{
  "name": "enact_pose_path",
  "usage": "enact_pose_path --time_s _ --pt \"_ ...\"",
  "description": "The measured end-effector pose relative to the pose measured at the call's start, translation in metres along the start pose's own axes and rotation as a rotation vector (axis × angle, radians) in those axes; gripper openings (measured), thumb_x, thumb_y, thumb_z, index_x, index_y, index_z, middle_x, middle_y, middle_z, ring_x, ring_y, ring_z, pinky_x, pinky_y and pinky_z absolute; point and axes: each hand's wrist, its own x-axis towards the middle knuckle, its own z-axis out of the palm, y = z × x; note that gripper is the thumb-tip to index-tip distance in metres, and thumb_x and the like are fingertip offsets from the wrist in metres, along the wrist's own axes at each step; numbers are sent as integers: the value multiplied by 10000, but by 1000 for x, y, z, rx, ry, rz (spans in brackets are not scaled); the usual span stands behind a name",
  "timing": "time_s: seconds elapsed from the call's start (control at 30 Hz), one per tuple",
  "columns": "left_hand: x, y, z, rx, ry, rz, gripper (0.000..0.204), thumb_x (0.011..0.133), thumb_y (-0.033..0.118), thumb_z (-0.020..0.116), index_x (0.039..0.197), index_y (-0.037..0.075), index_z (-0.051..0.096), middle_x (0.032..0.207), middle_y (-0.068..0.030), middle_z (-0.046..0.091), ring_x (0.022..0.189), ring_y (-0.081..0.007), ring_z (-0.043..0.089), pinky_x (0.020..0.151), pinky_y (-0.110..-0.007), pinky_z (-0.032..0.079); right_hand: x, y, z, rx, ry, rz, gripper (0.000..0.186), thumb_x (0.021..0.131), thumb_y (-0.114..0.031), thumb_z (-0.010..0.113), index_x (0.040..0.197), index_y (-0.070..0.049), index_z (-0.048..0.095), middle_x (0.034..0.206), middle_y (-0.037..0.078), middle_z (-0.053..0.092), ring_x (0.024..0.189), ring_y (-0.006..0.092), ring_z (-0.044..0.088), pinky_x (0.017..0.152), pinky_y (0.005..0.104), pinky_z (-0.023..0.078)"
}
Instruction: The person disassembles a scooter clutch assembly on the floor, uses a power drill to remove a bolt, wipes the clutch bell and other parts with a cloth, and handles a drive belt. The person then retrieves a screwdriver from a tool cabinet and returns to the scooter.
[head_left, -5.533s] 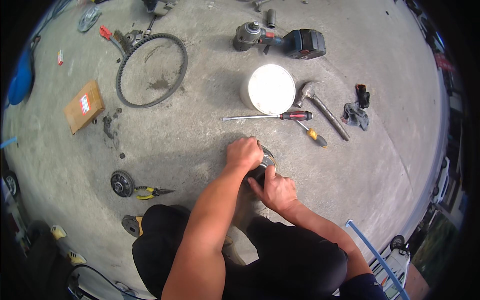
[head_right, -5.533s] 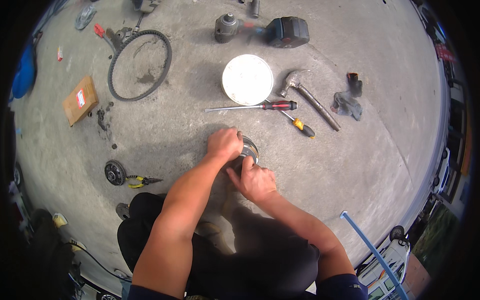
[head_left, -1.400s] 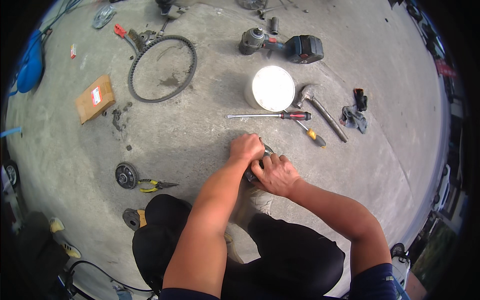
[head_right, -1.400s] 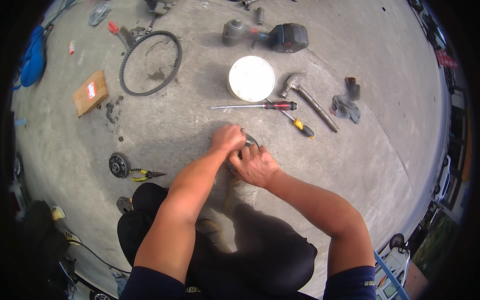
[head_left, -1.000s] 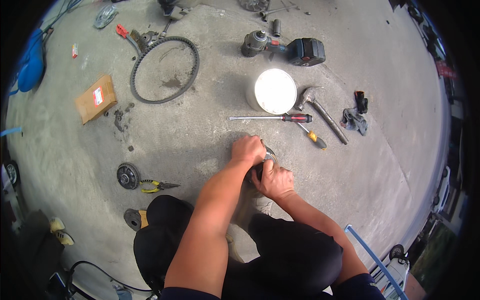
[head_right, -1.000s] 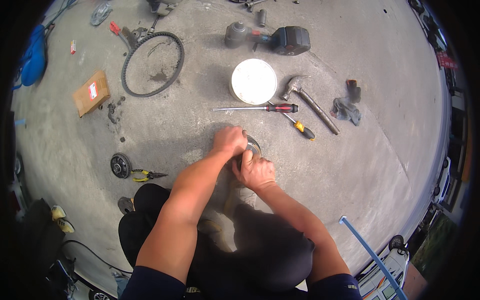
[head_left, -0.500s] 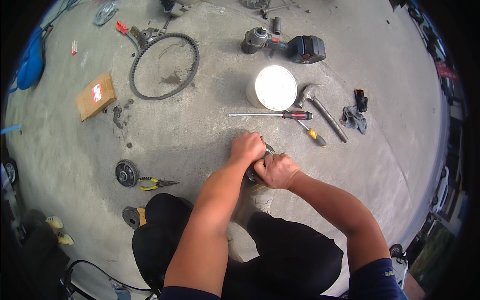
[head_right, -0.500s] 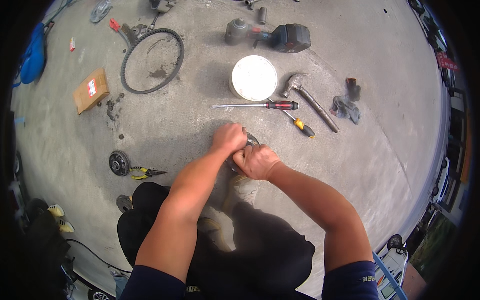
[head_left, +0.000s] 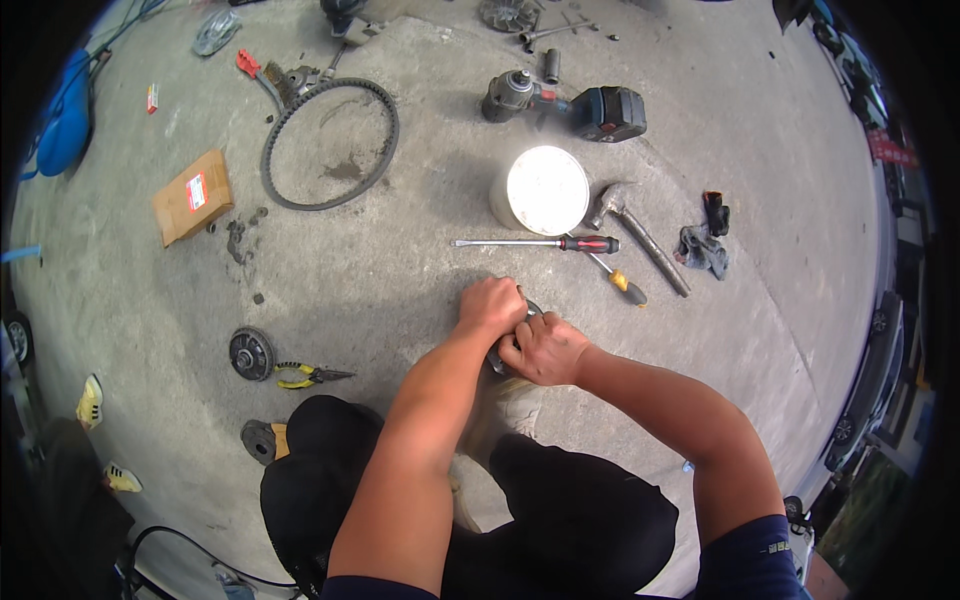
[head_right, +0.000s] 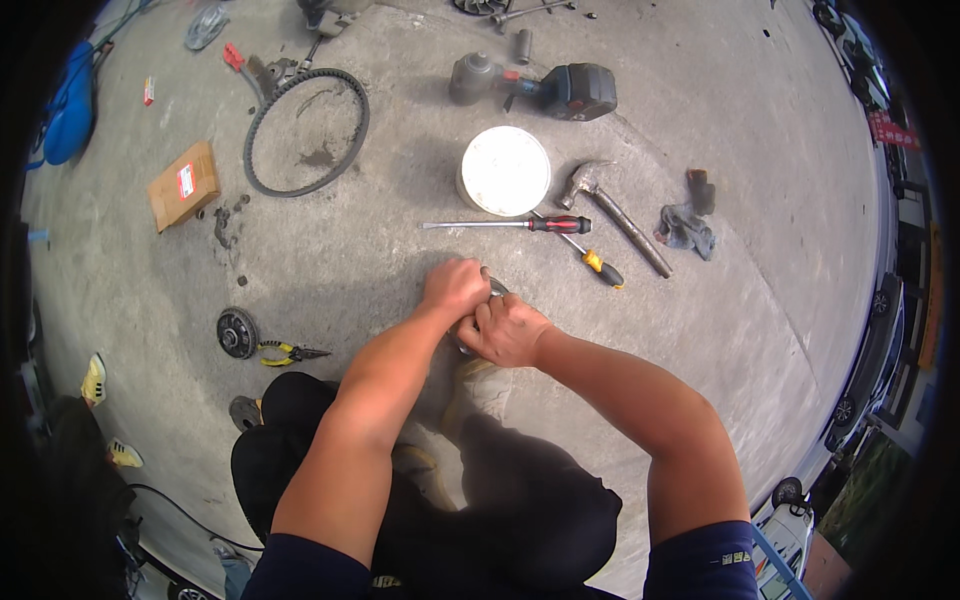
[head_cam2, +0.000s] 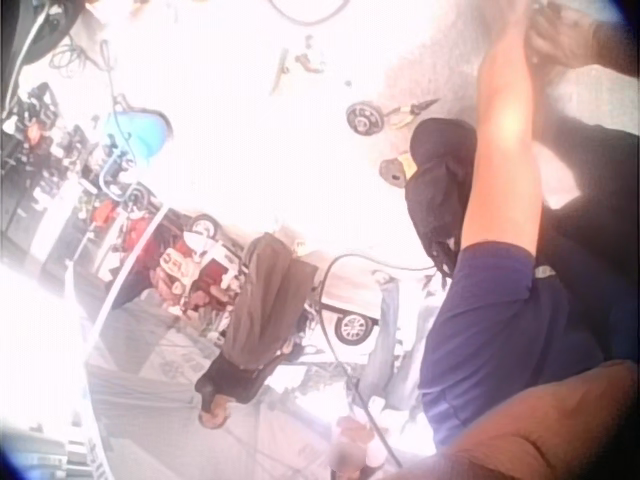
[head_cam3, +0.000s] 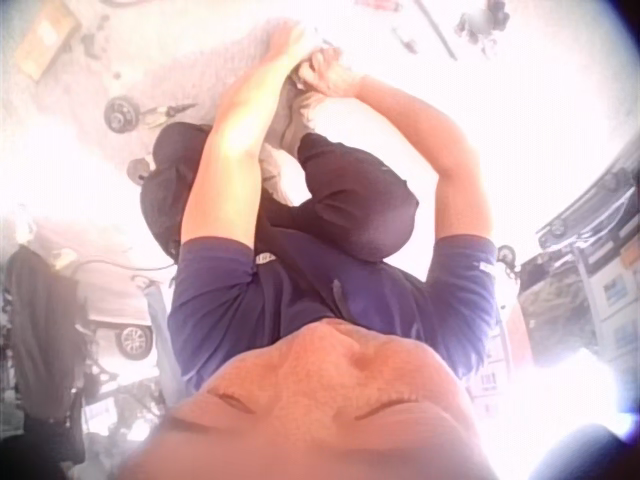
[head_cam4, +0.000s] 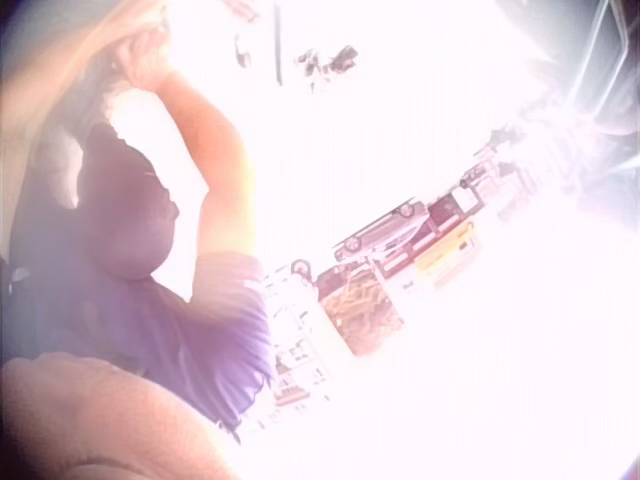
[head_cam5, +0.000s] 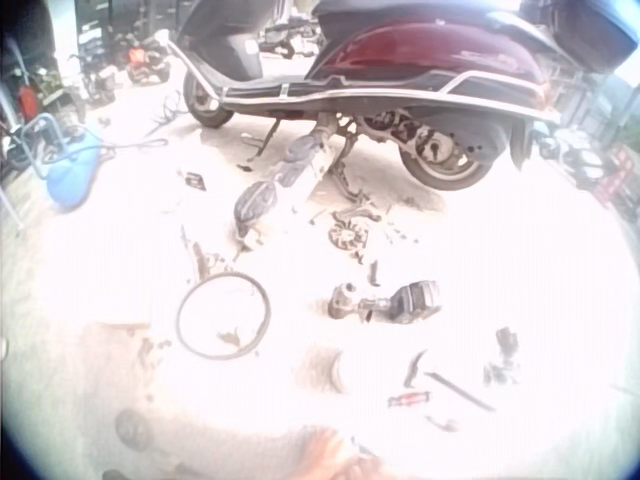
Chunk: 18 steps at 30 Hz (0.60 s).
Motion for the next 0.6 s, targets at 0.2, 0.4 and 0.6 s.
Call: enact_pose_path --time_s 0.2,0.4,0.6 --pt "-10 0 5 11 -27 -21 385 1024 360 529 1068 72 779 1117 -220 756 1054 -423 721 932 -532 566 -1 -22 6 259 51 376 372 837 -408 744 917 -95 559 700 72 546 567 275 607 519 411 478" --pt "-4 3 -2 53 33 6 374 1007 329 533 1123 79 786 1156 -218 758 1104 -418 722 968 -515 570 -1 -42 0 330 -9 666 461 832 -426 802 1007 -80 552 763 126 632 620 343 674 618 464 572" --pt "-6 4 1 57 19 -11 384 1035 327 509 1088 68 788 1136 -223 760 1085 -411 728 967 -508 569 -40 -52 -20 474 142 1012 510 796 -402 859 1034 -53 575 843 153 696 718 372 711 657 474 574"
